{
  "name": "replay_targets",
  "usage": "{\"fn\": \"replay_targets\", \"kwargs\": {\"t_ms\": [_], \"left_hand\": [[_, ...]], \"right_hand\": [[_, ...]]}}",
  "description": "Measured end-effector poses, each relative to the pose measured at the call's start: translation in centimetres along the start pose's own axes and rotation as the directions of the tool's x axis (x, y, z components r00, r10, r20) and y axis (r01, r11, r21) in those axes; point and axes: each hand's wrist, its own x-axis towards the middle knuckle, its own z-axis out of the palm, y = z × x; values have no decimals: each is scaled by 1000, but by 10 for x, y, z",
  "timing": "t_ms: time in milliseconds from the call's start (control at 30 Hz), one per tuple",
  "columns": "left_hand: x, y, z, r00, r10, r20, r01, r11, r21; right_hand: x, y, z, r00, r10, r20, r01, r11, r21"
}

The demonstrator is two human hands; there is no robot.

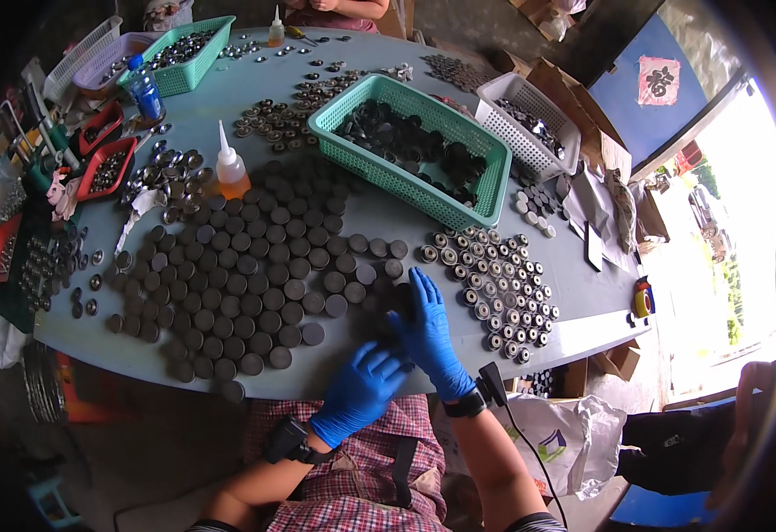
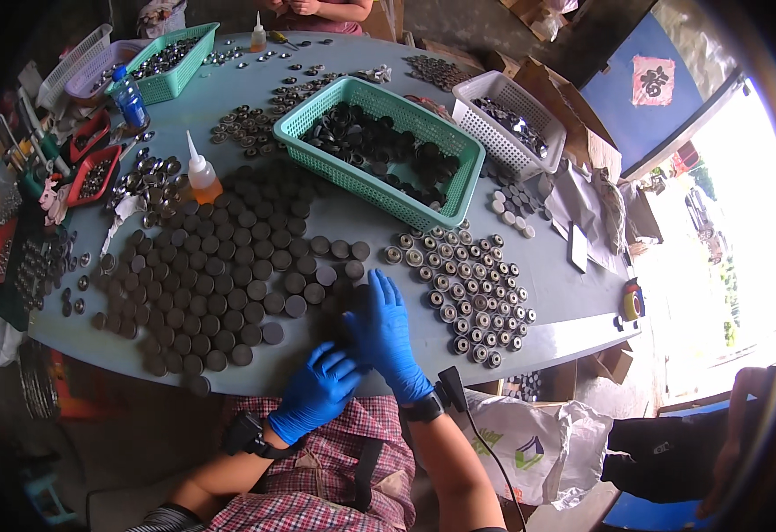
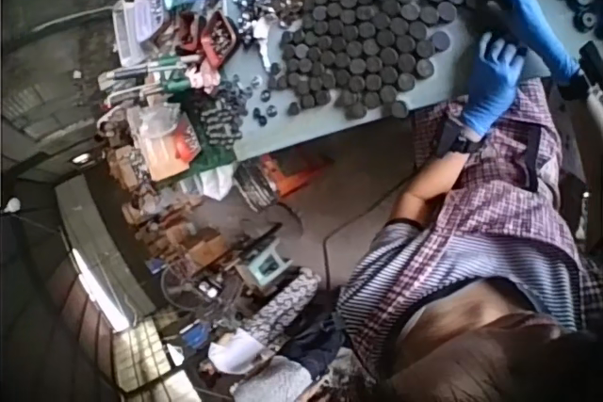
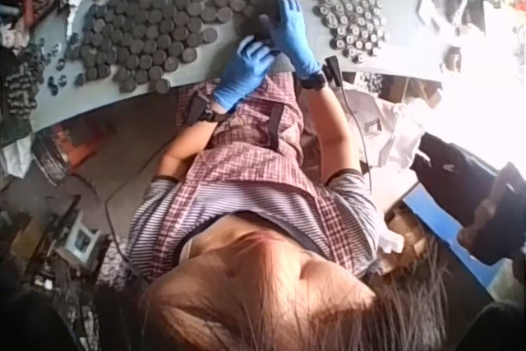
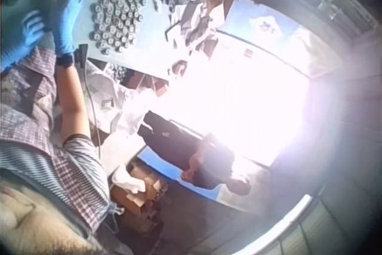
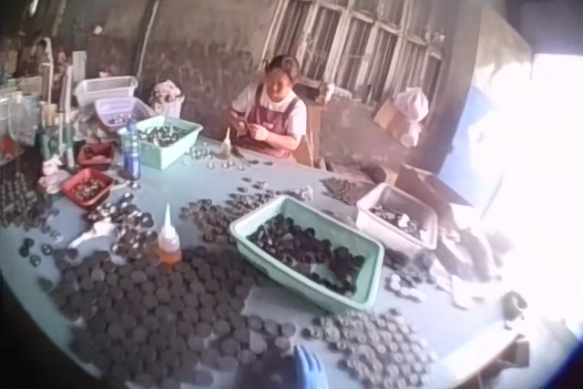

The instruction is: Assembling small black discs into metal ring housings at a workshop table.

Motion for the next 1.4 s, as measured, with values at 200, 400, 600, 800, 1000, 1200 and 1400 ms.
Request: {"fn": "replay_targets", "kwargs": {"t_ms": [200, 400, 600, 800, 1000, 1200, 1400], "left_hand": [[-7, -5, -5, 997, -72, 1, 72, 997, -18], [7, -7, -11, 995, -95, -27, 89, 981, -170], [7, -10, -16, 992, -123, -5, 120, 976, -181], [4, -8, -15, 995, -98, 12, 98, 984, -147], [8, -6, -15, 994, -86, 65, 94, 987, -131], [9, -4, -17, 993, -91, 69, 97, 991, -88], [12, 0, -17, 988, -121, 98, 129, 988, -79]], "right_hand": [[42, -8, 21, 992, -20, 121, 28, 997, -65], [85, -8, 49, 993, -53, 103, 60, 995, -74], [98, -13, 39, 1000, 5, -27, -4, 999, 51], [105, 33, -29, 615, 786, -64, -176, 216, 960], [139, 77, -81, 712, 702, -3, -426, 435, 793], [226, 94, -127, 809, 586, -35, -339, 515, 787], [248, 157, -110, 782, 621, 56, -413, 449, 792]]}}
